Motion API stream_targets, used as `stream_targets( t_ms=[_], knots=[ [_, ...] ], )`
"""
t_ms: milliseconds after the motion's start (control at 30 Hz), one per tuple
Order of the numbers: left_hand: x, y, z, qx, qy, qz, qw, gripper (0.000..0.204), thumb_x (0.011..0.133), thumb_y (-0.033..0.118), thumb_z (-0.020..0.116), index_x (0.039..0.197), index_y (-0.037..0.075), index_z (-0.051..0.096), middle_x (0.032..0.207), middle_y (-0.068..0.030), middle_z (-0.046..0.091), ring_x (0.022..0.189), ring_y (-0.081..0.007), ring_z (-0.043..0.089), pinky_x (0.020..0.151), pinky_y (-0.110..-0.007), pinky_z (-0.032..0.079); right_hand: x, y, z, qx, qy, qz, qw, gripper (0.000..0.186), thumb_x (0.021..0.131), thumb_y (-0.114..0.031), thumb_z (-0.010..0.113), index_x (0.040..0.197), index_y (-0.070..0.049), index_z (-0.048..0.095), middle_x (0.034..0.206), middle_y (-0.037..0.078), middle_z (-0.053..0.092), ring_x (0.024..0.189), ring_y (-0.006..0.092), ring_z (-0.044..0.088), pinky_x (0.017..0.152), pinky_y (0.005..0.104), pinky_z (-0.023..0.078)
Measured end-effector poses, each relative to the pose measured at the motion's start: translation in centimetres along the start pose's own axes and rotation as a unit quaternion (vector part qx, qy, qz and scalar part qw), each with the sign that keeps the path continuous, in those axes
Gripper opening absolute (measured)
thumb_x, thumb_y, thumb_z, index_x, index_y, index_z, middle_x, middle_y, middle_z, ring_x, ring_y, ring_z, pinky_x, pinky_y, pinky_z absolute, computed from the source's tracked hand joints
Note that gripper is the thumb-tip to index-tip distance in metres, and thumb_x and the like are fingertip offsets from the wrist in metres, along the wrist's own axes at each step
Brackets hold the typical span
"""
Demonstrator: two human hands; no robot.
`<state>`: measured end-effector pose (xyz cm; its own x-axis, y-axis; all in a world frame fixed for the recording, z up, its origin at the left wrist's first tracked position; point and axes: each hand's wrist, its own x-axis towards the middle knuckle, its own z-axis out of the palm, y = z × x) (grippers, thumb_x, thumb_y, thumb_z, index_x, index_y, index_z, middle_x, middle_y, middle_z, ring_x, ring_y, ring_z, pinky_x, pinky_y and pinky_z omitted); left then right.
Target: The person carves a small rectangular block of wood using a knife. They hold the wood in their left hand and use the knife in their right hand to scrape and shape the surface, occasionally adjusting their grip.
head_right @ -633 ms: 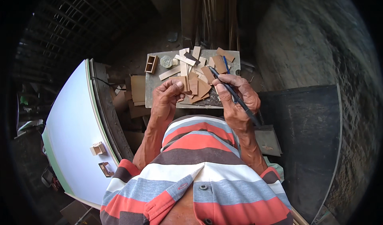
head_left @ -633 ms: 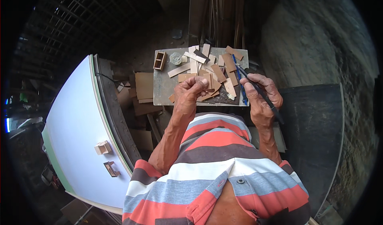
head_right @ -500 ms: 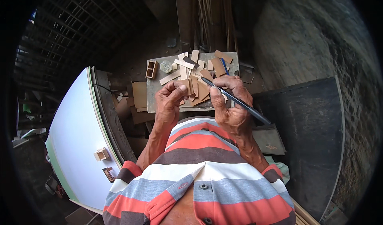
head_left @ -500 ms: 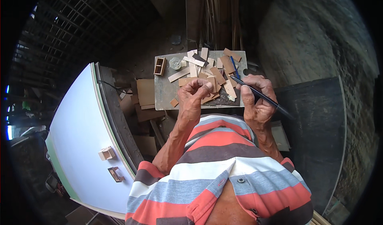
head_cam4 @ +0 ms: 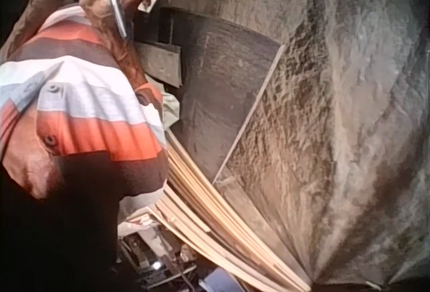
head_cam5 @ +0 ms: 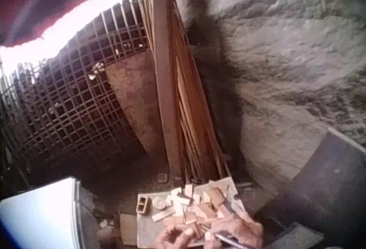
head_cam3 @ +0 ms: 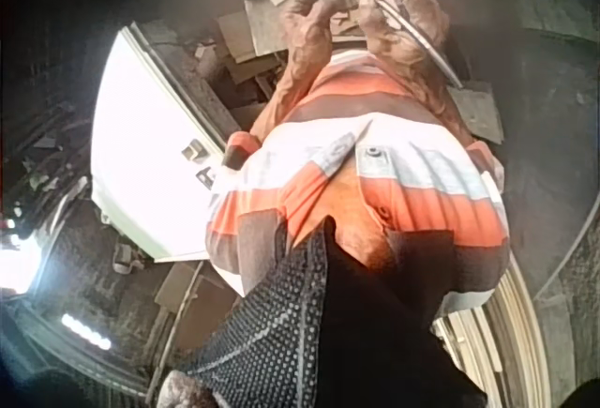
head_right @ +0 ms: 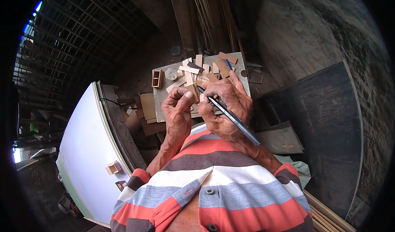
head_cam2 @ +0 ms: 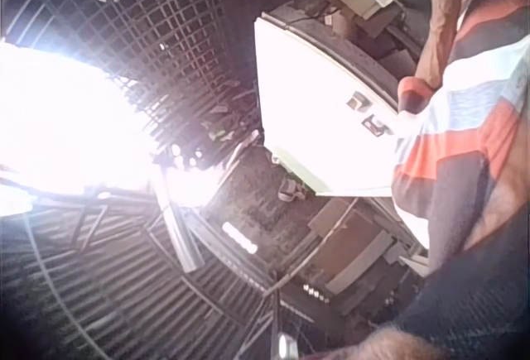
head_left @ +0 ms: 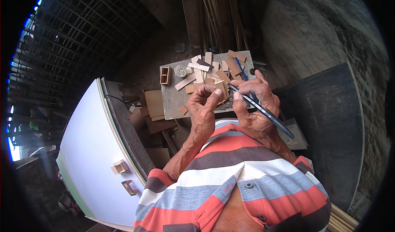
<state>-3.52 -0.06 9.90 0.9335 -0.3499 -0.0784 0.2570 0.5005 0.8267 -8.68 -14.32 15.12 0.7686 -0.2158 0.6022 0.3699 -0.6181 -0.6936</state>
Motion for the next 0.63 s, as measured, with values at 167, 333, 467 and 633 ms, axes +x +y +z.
stream_targets(
  t_ms=[167, 333, 467, 633],
  knots=[
    [-0.2, -0.2, -0.2, -0.005, -0.002, -0.006, 1.000, 0.008, 0.090, 0.003, 0.065, 0.096, 0.002, 0.060, 0.087, -0.0038, 0.064, 0.079, -0.0098, 0.059, 0.077, -0.025, 0.048, -0.5, 0.2, 0.4, 0.011, 0.003, -0.001, 1.000, 0.013, 0.084, -0.002, 0.062, 0.094, -0.004, 0.054, 0.077, 0.011, 0.066, 0.086, 0.0284, 0.072, 0.104, 0.0547, 0.040],
    [-0.6, -0.8, -0.2, -0.014, 0.004, -0.009, 1.000, 0.008, 0.090, 0.003, 0.065, 0.097, 0.002, 0.061, 0.088, -0.0044, 0.064, 0.078, -0.0104, 0.059, 0.076, -0.025, 0.048, -1.0, 0.3, 0.4, 0.019, 0.003, -0.002, 1.000, 0.011, 0.084, -0.002, 0.062, 0.093, -0.003, 0.055, 0.081, 0.013, 0.067, 0.087, 0.0286, 0.071, 0.101, 0.0530, 0.043],
    [-1.0, -0.5, 0.5, -0.003, 0.015, -0.012, 1.000, 0.007, 0.089, 0.004, 0.067, 0.093, 0.002, 0.062, 0.084, -0.0021, 0.064, 0.076, -0.0080, 0.058, 0.073, -0.024, 0.047, -1.4, 0.1, 0.1, 0.022, -0.008, 0.023, 0.999, 0.011, 0.084, -0.003, 0.063, 0.093, -0.003, 0.056, 0.086, 0.015, 0.069, 0.086, 0.0296, 0.071, 0.100, 0.0526, 0.045],
    [-1.2, -0.6, 0.6, -0.006, 0.014, -0.015, 1.000, 0.006, 0.089, 0.005, 0.067, 0.091, 0.002, 0.063, 0.083, -0.0014, 0.065, 0.077, -0.0073, 0.059, 0.074, -0.023, 0.048, -1.7, 0.4, 0.4, 0.012, 0.021, 0.019, 1.000, 0.013, 0.080, -0.006, 0.066, 0.090, -0.002, 0.058, 0.082, 0.012, 0.063, 0.071, 0.0319, 0.063, 0.078, 0.0434, 0.053]
  ],
)
